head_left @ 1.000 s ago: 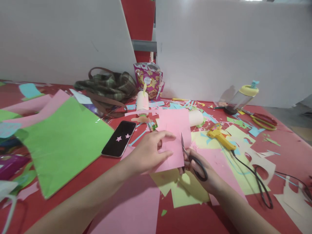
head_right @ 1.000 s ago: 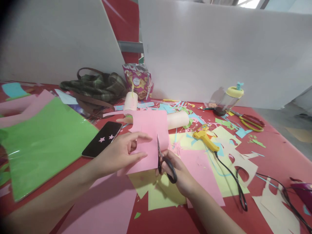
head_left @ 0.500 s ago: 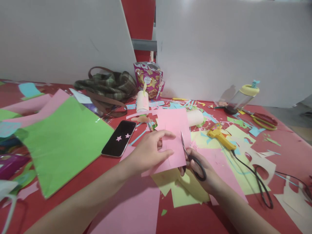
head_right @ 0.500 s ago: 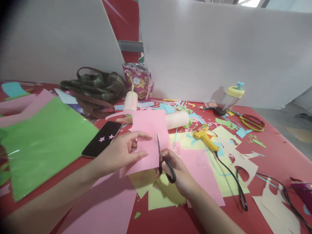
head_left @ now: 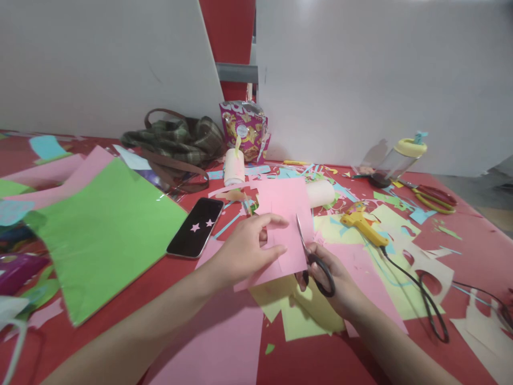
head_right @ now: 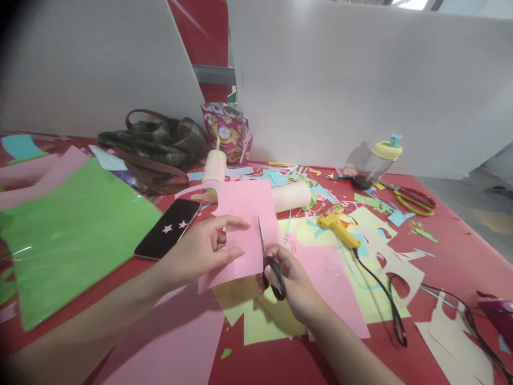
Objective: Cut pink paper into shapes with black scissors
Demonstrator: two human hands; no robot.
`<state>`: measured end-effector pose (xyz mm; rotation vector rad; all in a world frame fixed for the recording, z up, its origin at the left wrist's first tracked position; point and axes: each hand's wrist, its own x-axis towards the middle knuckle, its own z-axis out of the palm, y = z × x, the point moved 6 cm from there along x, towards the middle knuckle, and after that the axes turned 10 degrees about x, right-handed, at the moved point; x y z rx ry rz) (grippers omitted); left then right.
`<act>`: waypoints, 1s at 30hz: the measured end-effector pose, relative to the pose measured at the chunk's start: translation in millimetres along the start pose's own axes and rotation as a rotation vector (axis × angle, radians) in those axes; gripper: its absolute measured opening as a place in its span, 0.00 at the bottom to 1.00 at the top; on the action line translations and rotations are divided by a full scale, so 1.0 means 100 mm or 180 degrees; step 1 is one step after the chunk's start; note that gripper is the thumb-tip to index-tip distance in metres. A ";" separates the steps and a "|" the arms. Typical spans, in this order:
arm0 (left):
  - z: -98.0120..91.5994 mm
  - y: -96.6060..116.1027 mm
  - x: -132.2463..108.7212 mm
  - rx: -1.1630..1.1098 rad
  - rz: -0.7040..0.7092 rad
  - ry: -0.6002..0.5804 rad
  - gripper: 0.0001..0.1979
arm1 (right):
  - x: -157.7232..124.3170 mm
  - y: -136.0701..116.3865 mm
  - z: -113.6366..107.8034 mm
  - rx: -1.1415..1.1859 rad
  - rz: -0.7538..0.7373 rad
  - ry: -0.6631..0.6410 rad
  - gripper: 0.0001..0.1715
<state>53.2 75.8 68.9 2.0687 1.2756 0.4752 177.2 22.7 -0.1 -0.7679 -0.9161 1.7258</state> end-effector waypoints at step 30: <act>0.01 -0.03 0.03 0.0048 0.0137 0.0029 0.22 | 0.00 -0.01 0.00 0.0056 -0.0062 -0.0003 0.14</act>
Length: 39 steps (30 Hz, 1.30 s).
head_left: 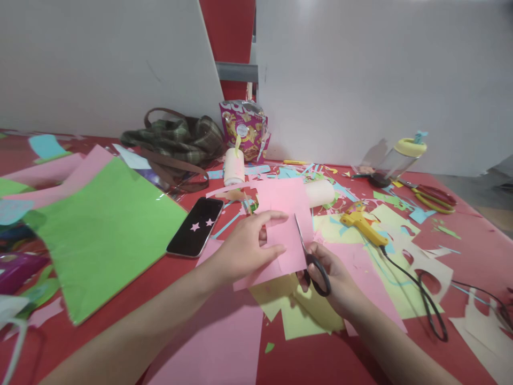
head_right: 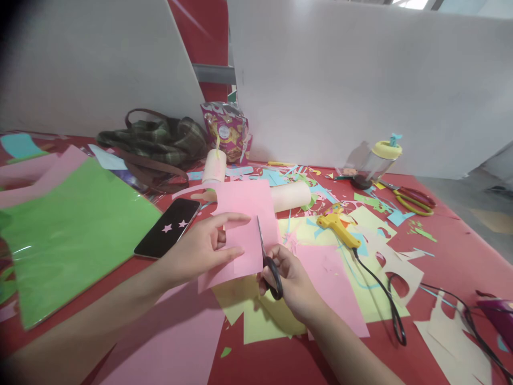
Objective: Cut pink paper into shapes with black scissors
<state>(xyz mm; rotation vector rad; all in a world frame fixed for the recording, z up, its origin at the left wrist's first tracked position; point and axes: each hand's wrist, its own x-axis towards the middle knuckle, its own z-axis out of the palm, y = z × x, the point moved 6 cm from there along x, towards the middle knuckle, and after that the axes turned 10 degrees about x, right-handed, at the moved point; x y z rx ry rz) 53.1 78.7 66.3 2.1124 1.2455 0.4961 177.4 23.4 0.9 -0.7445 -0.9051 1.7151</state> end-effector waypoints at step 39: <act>-0.01 0.07 -0.01 -0.0102 -0.0042 -0.0199 0.21 | -0.02 -0.08 0.01 0.0140 -0.0145 -0.0132 0.12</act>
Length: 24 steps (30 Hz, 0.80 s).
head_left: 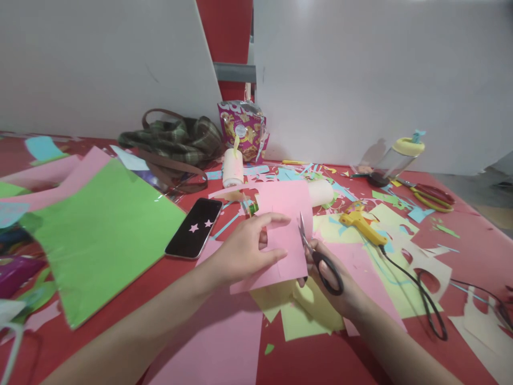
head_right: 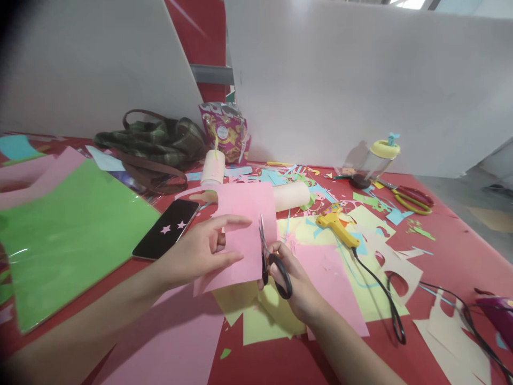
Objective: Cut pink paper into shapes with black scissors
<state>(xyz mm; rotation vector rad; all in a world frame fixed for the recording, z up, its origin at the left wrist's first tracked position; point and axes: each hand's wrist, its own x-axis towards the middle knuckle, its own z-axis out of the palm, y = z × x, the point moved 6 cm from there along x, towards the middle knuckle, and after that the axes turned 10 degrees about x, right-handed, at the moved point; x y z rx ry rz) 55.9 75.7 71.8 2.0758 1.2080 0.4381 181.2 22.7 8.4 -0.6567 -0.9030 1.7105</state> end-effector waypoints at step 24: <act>0.15 0.06 -0.04 -0.0146 0.0020 -0.0404 0.24 | -0.02 0.07 -0.15 -0.0393 -0.0095 0.0367 0.12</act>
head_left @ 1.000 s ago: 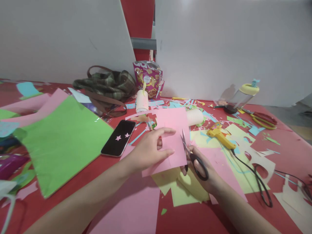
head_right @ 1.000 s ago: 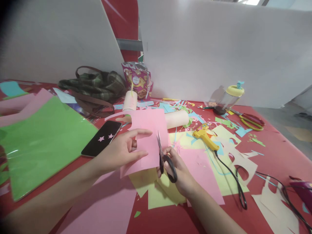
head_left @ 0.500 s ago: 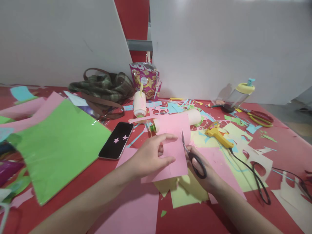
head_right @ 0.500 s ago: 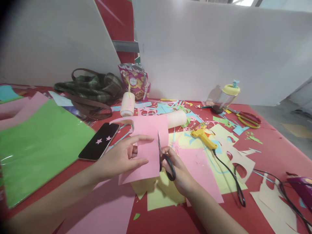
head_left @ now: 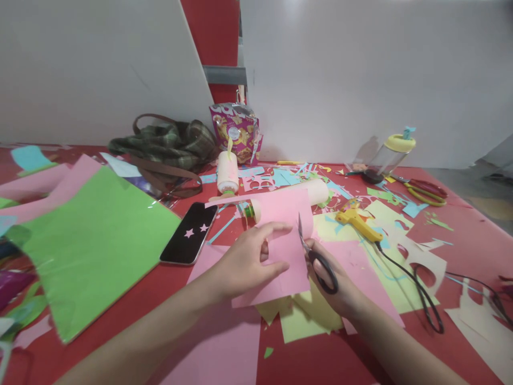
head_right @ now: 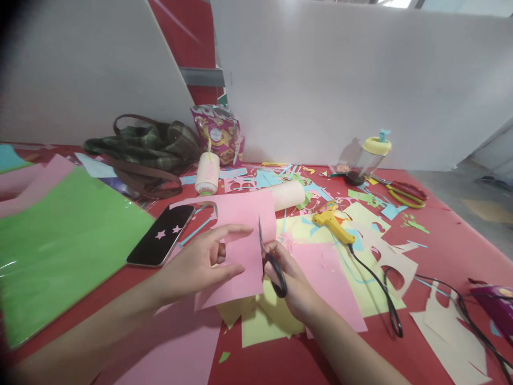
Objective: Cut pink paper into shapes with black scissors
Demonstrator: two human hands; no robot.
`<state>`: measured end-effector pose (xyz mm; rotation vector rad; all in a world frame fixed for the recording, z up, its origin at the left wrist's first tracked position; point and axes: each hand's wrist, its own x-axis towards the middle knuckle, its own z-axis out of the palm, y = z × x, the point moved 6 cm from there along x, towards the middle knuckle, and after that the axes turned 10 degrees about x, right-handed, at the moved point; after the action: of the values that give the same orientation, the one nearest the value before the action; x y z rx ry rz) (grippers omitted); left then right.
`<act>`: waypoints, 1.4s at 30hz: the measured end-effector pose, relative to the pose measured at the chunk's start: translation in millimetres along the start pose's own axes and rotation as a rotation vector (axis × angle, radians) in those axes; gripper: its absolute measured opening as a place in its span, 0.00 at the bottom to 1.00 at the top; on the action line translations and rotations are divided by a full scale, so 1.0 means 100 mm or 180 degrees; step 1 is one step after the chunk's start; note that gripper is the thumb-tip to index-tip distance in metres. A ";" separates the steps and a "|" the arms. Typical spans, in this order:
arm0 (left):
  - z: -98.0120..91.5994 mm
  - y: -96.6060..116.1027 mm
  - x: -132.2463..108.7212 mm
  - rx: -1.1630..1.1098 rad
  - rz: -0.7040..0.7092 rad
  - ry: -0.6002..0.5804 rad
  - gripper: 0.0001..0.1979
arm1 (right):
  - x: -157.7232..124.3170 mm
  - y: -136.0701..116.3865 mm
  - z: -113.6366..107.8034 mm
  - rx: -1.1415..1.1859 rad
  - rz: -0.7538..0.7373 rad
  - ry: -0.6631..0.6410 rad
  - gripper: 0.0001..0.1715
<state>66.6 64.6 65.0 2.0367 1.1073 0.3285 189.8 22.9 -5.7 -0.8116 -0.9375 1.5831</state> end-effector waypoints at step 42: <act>0.04 -0.07 -0.01 -0.0066 0.0057 0.0156 0.27 | 0.03 -0.04 0.07 0.0120 0.0141 0.0302 0.14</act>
<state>64.5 64.2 57.2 2.0309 1.1112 0.3994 184.6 25.5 0.7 -0.8785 -0.8244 1.5819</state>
